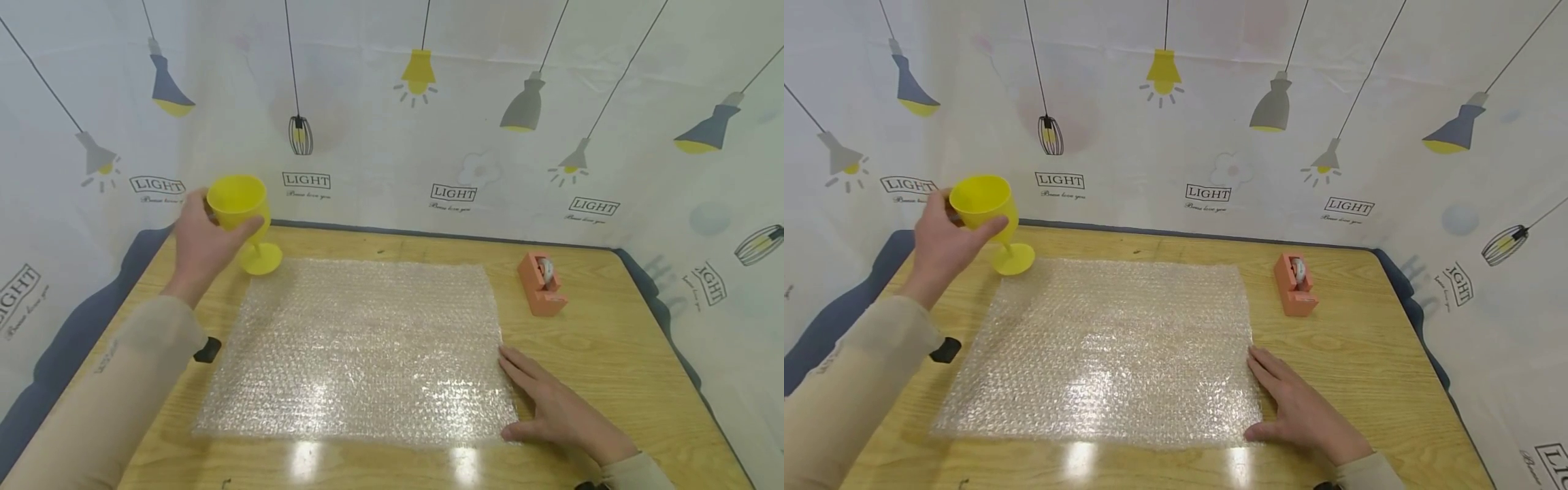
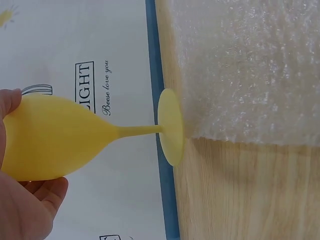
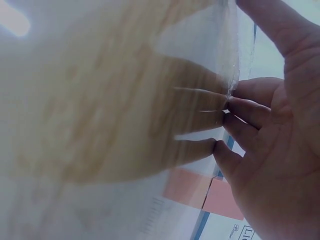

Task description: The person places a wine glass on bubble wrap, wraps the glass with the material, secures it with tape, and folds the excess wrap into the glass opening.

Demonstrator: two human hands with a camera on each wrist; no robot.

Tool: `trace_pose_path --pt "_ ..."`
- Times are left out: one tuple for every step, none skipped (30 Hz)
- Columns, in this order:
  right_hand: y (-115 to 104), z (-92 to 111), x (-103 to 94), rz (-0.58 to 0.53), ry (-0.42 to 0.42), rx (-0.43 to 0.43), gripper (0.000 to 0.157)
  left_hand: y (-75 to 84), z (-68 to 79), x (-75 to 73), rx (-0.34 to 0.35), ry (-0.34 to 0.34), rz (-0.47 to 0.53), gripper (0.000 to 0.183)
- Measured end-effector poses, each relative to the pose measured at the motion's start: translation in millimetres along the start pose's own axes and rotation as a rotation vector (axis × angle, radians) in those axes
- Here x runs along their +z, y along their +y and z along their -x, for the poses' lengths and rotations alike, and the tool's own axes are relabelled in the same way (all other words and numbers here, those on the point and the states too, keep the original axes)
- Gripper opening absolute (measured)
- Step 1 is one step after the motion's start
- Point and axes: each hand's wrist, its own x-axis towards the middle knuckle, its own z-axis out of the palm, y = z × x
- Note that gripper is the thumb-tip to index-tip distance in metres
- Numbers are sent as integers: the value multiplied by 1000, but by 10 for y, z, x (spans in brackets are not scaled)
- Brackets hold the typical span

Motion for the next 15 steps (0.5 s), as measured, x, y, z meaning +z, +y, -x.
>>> trace_pose_path --pt "0 1 0 1 -1 2 116 -5 6 3 4 -1 1 96" --pt "0 3 0 3 0 2 116 -12 14 8 4 -4 1 96" --pt "-1 6 -1 4 1 0 116 -22 20 14 7 -5 0 96" --pt "-1 9 -1 5 3 -1 116 -31 29 20 10 -7 -2 96" --pt "-2 11 -2 7 6 -2 116 -42 37 27 17 -7 -3 96" --pt "-3 13 -3 8 9 -5 115 -52 47 33 22 -8 -6 96" --pt "-4 16 -3 9 11 -5 115 -61 57 39 31 -7 -6 96" --pt "-5 17 -4 10 12 -6 115 -69 66 46 34 -8 -9 96" --pt "-6 17 -4 11 12 -6 116 -75 73 53 39 -7 -13 96" --pt "-7 17 -3 10 11 -4 116 -77 83 58 42 -8 -19 95" --pt "-9 16 -3 10 9 -3 116 -80 92 63 45 -7 -22 95" --pt "-9 16 -3 10 7 -3 116 -81 99 69 46 -7 -25 94" --pt "-9 17 -2 11 6 -2 116 -82 107 74 49 -6 -28 94" --pt "-10 18 -3 11 7 -4 116 -82 114 78 51 -6 -30 94" --pt "-10 19 -5 12 8 -4 116 -83 121 83 55 -5 -33 93"
